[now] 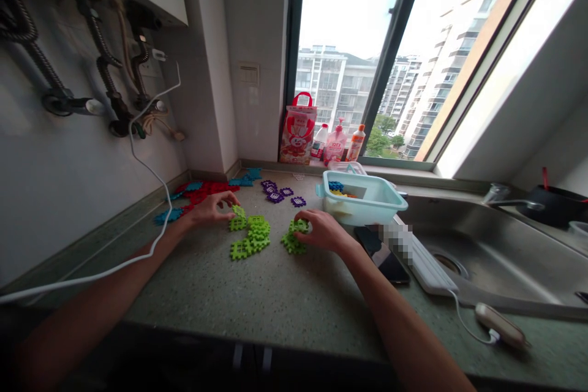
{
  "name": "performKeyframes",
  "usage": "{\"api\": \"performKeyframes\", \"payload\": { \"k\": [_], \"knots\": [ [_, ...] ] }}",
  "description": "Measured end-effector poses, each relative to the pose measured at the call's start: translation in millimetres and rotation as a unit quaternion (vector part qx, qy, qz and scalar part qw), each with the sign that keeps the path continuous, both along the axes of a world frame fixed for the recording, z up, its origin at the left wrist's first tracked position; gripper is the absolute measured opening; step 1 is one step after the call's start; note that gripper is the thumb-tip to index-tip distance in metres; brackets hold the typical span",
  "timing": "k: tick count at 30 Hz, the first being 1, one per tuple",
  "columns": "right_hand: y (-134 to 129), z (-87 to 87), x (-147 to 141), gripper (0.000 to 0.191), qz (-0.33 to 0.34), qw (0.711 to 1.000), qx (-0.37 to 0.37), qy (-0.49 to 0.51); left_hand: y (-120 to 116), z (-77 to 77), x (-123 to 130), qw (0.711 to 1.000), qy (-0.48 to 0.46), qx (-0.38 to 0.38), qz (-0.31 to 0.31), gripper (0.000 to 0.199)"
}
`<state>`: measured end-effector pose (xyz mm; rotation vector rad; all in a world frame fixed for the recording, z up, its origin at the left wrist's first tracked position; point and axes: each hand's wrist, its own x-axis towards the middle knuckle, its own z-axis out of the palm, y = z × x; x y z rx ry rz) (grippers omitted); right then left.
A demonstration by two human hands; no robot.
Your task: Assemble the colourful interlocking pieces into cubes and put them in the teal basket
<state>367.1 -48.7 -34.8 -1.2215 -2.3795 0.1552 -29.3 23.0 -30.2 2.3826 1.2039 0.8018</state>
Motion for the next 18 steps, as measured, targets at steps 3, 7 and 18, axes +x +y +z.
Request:
{"api": "performKeyframes", "payload": {
  "k": [3,7,18],
  "knots": [
    [-0.6,0.3,0.6,0.034,-0.001,1.000,0.003,0.006,-1.3,-0.3,-1.6,0.998,0.037,-0.034,-0.029,0.026],
    [-2.8,3.1,-0.6,0.033,-0.002,1.000,0.002,0.012,-4.3,-1.1,-1.4,0.993,0.055,-0.071,-0.070,0.019],
    [-4.2,0.0,-10.3,0.034,-0.016,1.000,0.006,-0.001,-13.3,-7.2,24.9,0.985,0.115,0.045,-0.117,0.044]
  ]
}}
